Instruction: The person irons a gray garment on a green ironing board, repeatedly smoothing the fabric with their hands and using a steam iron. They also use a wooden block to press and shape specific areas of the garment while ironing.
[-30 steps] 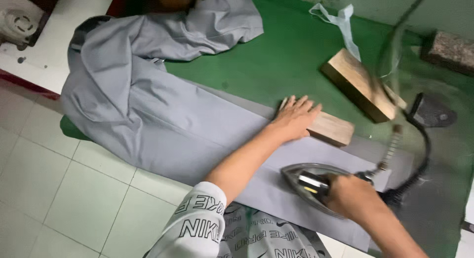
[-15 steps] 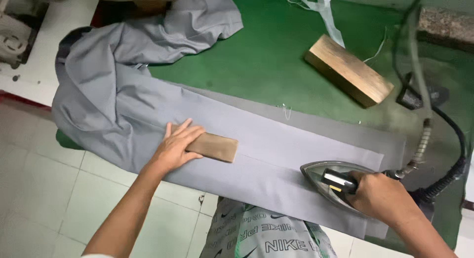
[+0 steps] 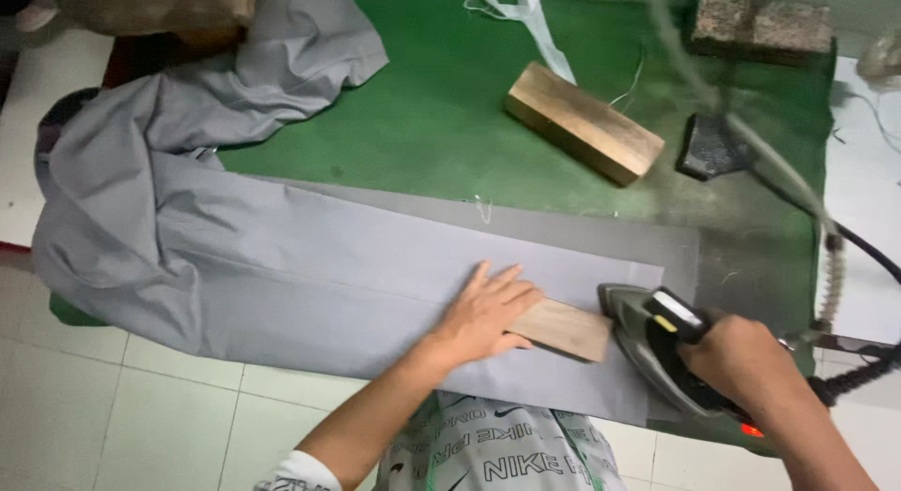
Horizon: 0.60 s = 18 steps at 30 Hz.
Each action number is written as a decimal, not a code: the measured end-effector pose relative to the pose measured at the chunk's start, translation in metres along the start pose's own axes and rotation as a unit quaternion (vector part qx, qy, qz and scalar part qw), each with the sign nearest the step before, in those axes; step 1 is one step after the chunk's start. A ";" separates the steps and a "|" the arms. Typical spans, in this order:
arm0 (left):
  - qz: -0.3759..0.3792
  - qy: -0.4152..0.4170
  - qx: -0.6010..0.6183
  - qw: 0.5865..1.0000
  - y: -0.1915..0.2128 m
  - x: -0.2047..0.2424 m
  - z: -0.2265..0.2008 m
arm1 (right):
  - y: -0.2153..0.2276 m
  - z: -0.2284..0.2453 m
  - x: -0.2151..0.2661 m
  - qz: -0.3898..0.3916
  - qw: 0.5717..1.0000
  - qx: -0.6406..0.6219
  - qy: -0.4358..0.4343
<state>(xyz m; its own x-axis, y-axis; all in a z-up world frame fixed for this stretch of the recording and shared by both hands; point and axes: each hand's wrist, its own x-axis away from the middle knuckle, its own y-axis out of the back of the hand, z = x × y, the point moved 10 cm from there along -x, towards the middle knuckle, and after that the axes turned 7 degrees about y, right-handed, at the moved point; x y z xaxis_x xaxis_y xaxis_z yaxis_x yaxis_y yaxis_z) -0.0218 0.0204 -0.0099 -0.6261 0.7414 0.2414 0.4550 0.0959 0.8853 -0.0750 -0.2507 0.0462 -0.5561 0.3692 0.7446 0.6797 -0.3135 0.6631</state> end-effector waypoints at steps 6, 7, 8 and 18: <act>-0.077 -0.062 -0.013 0.995 -0.021 -0.039 -0.062 | 0.005 -0.068 -0.019 -0.031 0.994 -0.101 -0.038; -0.097 -0.083 -0.028 0.991 -0.022 -0.043 -0.074 | 0.007 -0.074 -0.023 -0.046 0.993 -0.107 -0.034; -0.118 -0.103 -0.043 0.987 -0.022 -0.045 -0.085 | 0.009 -0.080 -0.027 -0.060 0.991 -0.113 -0.031; -0.165 0.176 0.127 0.962 0.057 0.049 0.130 | 0.031 0.058 0.007 -0.034 0.988 -0.142 0.050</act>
